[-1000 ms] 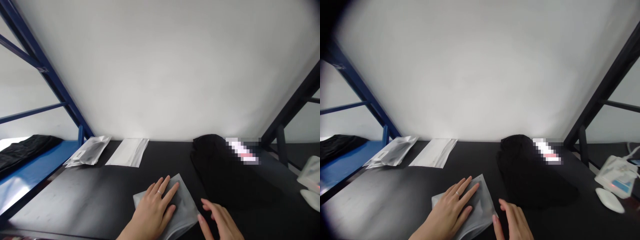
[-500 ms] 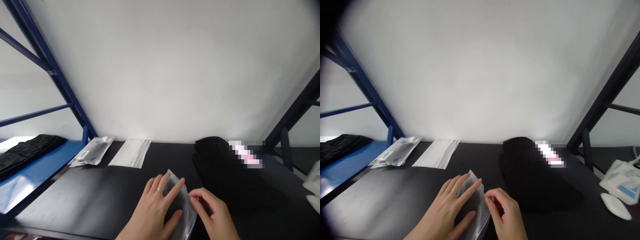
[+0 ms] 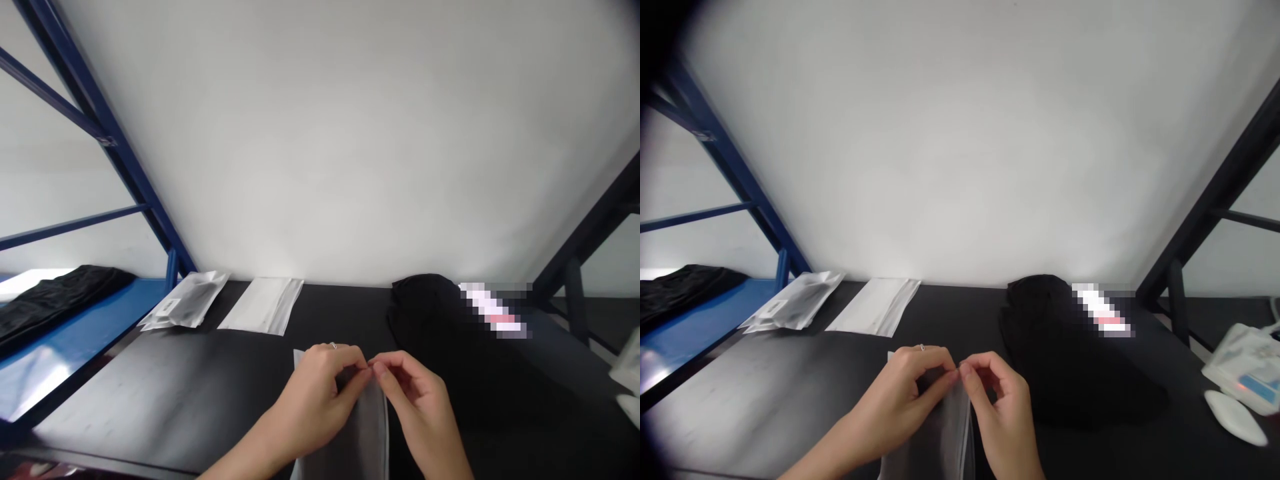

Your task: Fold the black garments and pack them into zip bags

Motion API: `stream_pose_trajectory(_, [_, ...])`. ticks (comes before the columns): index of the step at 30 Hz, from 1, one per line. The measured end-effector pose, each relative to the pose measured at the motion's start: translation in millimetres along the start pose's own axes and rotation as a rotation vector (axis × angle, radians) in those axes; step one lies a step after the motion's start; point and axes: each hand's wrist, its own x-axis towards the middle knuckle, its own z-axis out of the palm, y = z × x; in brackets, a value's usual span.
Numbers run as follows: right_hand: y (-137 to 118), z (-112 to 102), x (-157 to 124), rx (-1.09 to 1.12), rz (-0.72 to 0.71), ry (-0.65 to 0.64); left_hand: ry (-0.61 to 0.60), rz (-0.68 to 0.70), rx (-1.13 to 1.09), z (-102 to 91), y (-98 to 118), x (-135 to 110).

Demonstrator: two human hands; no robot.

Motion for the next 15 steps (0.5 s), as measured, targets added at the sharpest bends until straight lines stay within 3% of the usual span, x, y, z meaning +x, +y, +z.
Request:
stream_pose_trajectory(4, [-1.7, 7.1, -3.1, -0.08, -0.043, 0.043, 0.162, -0.011, -0.079, 8.2, -1.6, -5.3])
stream_pose_trajectory(10, [1.7, 12.0, -7.5, -0.189, -0.124, 0.026, 0.221, -0.005, -0.152, 6.6, -7.8, -7.9])
stream_pose_trajectory(12, [6.7, 9.9, -9.9, -0.251, -0.152, -0.008, 0.261, -0.032, -0.144, 2.0, -11.3, -8.0])
stream_pose_trajectory(15, [20.4, 5.6, -22.0, -0.327, -0.145, -0.162, 0.325, -0.071, -0.103, -10.6, -20.1, -6.6])
